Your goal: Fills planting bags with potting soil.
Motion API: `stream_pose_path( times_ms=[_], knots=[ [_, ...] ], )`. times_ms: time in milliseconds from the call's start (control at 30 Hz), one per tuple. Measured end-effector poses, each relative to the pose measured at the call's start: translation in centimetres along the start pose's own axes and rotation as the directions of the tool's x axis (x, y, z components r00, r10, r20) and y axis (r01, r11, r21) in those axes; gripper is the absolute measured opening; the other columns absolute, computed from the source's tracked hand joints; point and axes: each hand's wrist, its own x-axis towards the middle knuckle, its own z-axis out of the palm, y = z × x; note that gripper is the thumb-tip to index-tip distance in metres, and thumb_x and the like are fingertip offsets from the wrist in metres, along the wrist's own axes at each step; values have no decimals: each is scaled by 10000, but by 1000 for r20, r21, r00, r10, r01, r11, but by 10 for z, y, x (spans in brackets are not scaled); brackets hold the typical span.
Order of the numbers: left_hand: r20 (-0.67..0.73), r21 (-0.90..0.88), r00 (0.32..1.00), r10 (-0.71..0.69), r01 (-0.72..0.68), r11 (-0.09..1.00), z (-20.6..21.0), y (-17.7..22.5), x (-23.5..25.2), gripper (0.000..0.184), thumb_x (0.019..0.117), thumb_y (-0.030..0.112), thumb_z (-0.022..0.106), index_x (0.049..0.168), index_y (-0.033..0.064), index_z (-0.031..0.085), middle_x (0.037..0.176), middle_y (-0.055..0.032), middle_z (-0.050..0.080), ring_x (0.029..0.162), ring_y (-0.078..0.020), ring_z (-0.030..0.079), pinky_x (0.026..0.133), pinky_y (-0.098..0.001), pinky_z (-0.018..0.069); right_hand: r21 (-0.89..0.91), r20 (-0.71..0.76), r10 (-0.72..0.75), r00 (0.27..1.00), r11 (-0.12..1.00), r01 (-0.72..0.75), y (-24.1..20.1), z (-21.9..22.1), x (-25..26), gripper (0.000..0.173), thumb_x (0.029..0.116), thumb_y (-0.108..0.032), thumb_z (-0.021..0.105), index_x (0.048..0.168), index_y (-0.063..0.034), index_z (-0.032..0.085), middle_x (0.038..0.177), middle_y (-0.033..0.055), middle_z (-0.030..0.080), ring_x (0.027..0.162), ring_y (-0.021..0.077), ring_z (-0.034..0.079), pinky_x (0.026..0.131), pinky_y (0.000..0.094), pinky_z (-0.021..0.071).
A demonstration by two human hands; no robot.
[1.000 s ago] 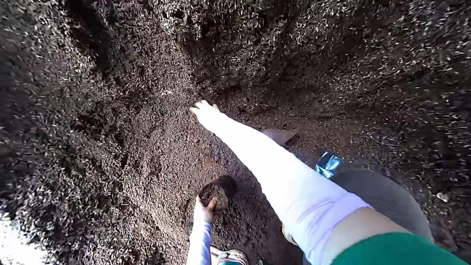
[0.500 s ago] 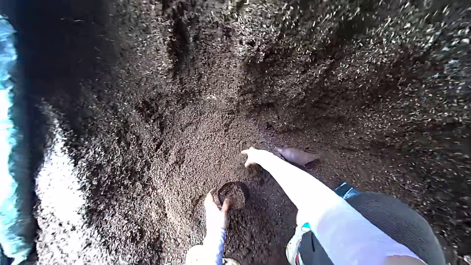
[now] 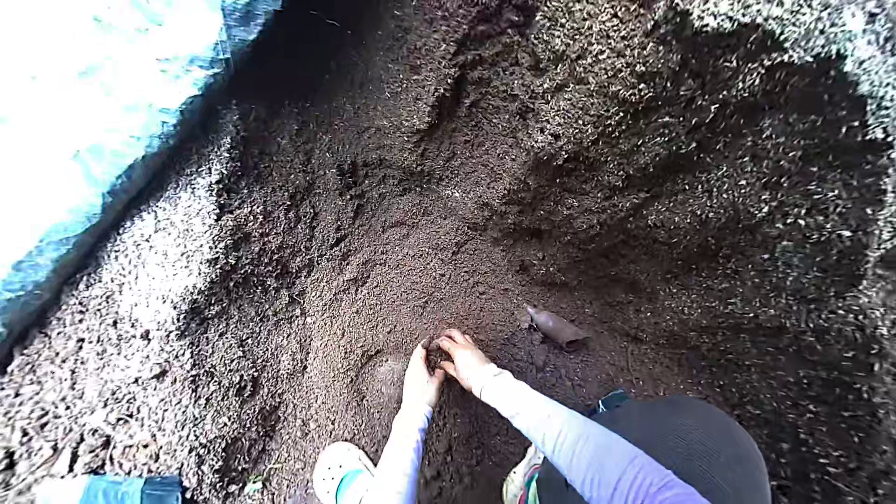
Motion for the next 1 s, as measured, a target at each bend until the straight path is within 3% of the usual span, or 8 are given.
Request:
stream_pose_path(
  times_ms=[267,433,533,633,700,767,833,1000],
  knots=[
    [32,18,999,44,-45,999,-1,1,1,712,907,21,645,1566,12,376,1617,-172,401,1490,-251,412,1236,-396,321,-222,12,57,998,974,-53,-8,11,-9,429,1070,-29,427,1488,-55,520,1591,195,421,1475,370,403,1206,482,354],
    [28,24,999,38,-38,999,-5,3,0,695,917,25,650,1560,12,388,1610,-172,413,1485,-251,420,1239,-396,320,-190,38,119,992,976,-110,-21,-13,-12,485,1022,-76,585,1501,-94,511,1581,214,404,1453,385,420,1183,505,386],
    [44,53,997,63,-65,996,-1,0,-2,690,911,8,622,1562,24,394,1619,-160,402,1496,-244,404,1240,-396,314,-224,12,150,989,964,-144,-28,-2,-14,410,1080,-20,386,1464,-19,528,1583,206,425,1470,358,422,1190,488,381],
    [60,101,996,72,-78,992,1,1,-4,633,943,31,604,1550,34,421,1607,-154,425,1489,-248,419,1243,-410,314,-316,43,144,989,941,-123,-30,8,-4,413,1079,-1,354,1456,-4,522,1556,203,456,1437,376,455,1140,512,428],
    [93,7,993,67,-68,998,-6,-2,-7,614,938,44,614,1530,44,452,1582,-154,456,1411,-238,509,1183,-401,400,-313,104,160,982,942,-120,-28,-3,-1,410,1067,-23,409,1455,-37,540,1521,204,497,1396,391,500,1114,562,444],
    [97,-232,995,13,10,973,-20,-3,-4,563,942,67,610,1492,63,488,1494,-162,534,1119,-231,679,936,-403,572,-195,147,114,982,977,-85,-13,-28,5,375,1037,-135,565,1402,-55,598,1438,212,583,1347,398,550,1111,607,432],
    [110,-314,988,-110,140,939,-32,-6,6,528,1023,195,614,1514,96,448,1329,-177,618,883,-237,669,746,-416,560,20,75,45,996,999,-46,11,-51,13,418,977,-207,698,1340,-16,619,1316,224,650,1257,369,611,1110,561,444],
    [340,0,857,-388,413,911,-28,-7,28,603,1061,437,555,1571,169,376,1267,-205,630,944,-264,634,830,-427,512,139,263,298,918,929,-342,46,-28,28,808,920,-440,771,1524,-31,424,1412,268,564,1226,394,622,1037,551,498]
  ],
)
